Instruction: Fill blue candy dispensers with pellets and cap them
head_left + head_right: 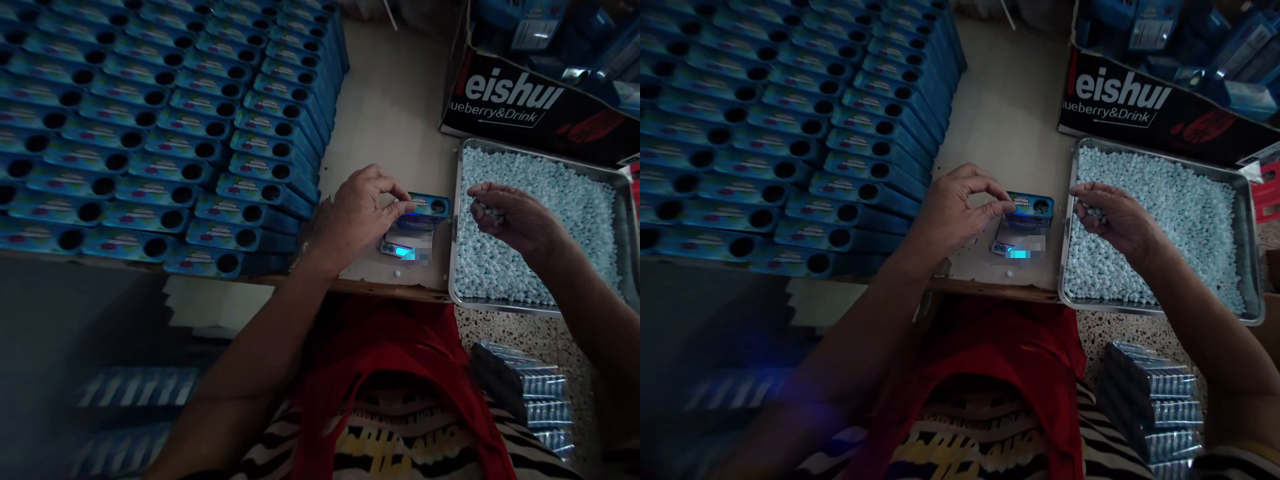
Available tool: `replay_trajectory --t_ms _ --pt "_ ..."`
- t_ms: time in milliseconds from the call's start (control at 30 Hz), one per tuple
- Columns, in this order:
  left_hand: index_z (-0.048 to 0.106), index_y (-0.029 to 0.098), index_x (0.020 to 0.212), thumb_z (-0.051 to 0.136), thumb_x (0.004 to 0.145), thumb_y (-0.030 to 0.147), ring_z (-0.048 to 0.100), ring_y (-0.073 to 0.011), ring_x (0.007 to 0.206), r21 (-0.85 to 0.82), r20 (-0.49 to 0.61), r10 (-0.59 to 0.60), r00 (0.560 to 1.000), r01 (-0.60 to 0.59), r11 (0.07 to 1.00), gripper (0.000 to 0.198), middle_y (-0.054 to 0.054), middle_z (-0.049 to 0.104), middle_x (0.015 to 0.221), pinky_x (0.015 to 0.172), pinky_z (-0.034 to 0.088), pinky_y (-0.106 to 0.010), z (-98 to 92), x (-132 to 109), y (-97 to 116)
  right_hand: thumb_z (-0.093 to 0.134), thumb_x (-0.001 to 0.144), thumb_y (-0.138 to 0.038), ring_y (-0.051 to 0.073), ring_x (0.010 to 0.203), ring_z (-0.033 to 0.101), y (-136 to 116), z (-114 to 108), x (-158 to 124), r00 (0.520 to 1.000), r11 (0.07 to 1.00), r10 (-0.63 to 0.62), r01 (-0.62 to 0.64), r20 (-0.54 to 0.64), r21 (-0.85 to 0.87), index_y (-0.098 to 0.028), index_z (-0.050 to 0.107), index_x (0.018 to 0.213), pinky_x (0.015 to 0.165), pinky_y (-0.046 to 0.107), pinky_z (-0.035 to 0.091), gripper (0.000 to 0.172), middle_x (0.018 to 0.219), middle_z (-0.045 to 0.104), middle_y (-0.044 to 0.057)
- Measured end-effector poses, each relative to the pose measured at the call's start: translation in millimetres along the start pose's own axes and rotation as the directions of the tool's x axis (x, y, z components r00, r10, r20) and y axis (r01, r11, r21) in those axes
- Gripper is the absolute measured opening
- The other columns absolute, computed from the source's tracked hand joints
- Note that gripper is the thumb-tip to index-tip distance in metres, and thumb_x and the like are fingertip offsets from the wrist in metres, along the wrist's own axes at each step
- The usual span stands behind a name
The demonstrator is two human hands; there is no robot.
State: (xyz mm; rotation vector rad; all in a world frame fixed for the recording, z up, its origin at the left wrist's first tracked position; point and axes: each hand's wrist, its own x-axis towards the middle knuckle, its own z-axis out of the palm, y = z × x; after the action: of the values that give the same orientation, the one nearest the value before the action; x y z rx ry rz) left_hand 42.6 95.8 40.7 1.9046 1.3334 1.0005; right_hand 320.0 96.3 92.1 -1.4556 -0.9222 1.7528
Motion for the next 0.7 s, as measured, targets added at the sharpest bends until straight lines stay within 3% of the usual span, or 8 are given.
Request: replay_trajectory --t_ms 100,200,333,400,467,533,600,700 --pt "0.078 0.027 0.085 0.085 0.086 0.041 0.069 -0.0266 0.107 -0.046 -0.077 0.009 0.997 -0.013 0.999 0.015 -0.004 0.072 0.103 0.105 0.055 -0.043 -1.6 1.4 0.2 0.084 0.083 -0.027 0.007 0.053 0.050 5.7 1.2 -2.7 1.000 1.000 -0.022 0.022 -0.010 -0.001 -0.019 0.070 0.091 0.044 0.017 0.039 0.018 0.071 0.064 -0.001" --pt "0.078 0.025 0.087 0.082 0.090 0.037 0.071 -0.0250 0.104 -0.068 -0.119 0.043 0.992 -0.052 0.996 0.012 -0.003 0.075 0.098 0.102 0.057 -0.041 3.5 7.2 24.9 0.084 0.084 -0.032 0.010 0.063 0.059 6.4 0.3 -4.7 0.997 0.999 -0.052 0.051 -0.061 -0.019 -0.020 0.071 0.089 0.053 0.021 0.050 0.018 0.078 0.068 0.002" --pt "0.078 0.024 0.101 0.076 0.096 0.025 0.075 -0.0211 0.104 -0.159 0.031 0.196 0.980 -0.189 0.969 0.006 0.001 0.078 0.102 0.099 0.059 -0.037 22.7 24.1 80.7 0.074 0.093 -0.050 0.018 0.080 0.067 -4.9 -10.1 -13.4 0.972 0.964 -0.202 0.175 -0.123 -0.198 -0.024 0.072 0.089 0.066 0.030 0.057 0.026 0.088 0.071 0.005" --pt "0.076 0.026 0.112 0.076 0.094 0.019 0.072 -0.0203 0.119 -0.165 0.039 0.287 0.957 -0.277 0.947 0.019 0.002 0.078 0.116 0.106 0.057 -0.037 25.8 29.7 92.9 0.065 0.099 -0.054 0.022 0.097 0.069 -9.6 -22.3 -21.9 0.906 0.869 -0.382 0.285 -0.181 -0.404 -0.025 0.075 0.091 0.080 0.035 0.058 0.032 0.100 0.074 0.008" --pt "0.073 0.025 0.121 0.078 0.093 0.016 0.069 -0.0190 0.126 -0.125 -0.069 0.294 0.953 -0.301 0.945 0.030 0.003 0.075 0.125 0.112 0.054 -0.037 19.3 27.0 82.2 0.064 0.101 -0.050 0.025 0.119 0.064 -8.1 -38.3 -30.0 0.750 0.666 -0.620 0.349 -0.229 -0.660 -0.026 0.077 0.092 0.099 0.040 0.053 0.028 0.116 0.074 0.009" --pt "0.070 0.024 0.123 0.082 0.090 0.022 0.072 -0.0180 0.115 -0.108 -0.242 0.182 0.953 -0.213 0.971 0.036 0.001 0.075 0.122 0.108 0.056 -0.039 6.7 14.8 51.2 0.068 0.099 -0.043 0.025 0.128 0.059 0.8 -53.2 -33.7 0.603 0.493 -0.766 0.327 -0.224 -0.806 -0.026 0.079 0.094 0.111 0.042 0.044 0.020 0.124 0.072 0.008" --pt "0.070 0.023 0.119 0.085 0.086 0.035 0.073 -0.0190 0.102 -0.205 -0.348 -0.012 0.938 -0.064 0.977 0.038 -0.001 0.077 0.107 0.098 0.059 -0.040 -4.4 -4.1 12.9 0.071 0.097 -0.041 0.024 0.117 0.064 14.0 -60.3 -31.8 0.576 0.516 -0.774 0.330 -0.264 -0.791 -0.025 0.078 0.095 0.107 0.041 0.045 0.017 0.113 0.073 0.007" --pt "0.066 0.024 0.123 0.089 0.080 0.048 0.073 -0.0216 0.101 -0.308 -0.269 -0.157 0.950 0.070 0.949 0.054 -0.006 0.076 0.111 0.094 0.059 -0.041 -7.4 -30.5 -27.8 0.070 0.097 -0.040 0.019 0.088 0.063 31.0 -46.7 -26.5 0.614 0.657 -0.708 0.392 -0.349 -0.644 -0.026 0.074 0.092 0.085 0.035 0.050 0.014 0.089 0.069 0.002"
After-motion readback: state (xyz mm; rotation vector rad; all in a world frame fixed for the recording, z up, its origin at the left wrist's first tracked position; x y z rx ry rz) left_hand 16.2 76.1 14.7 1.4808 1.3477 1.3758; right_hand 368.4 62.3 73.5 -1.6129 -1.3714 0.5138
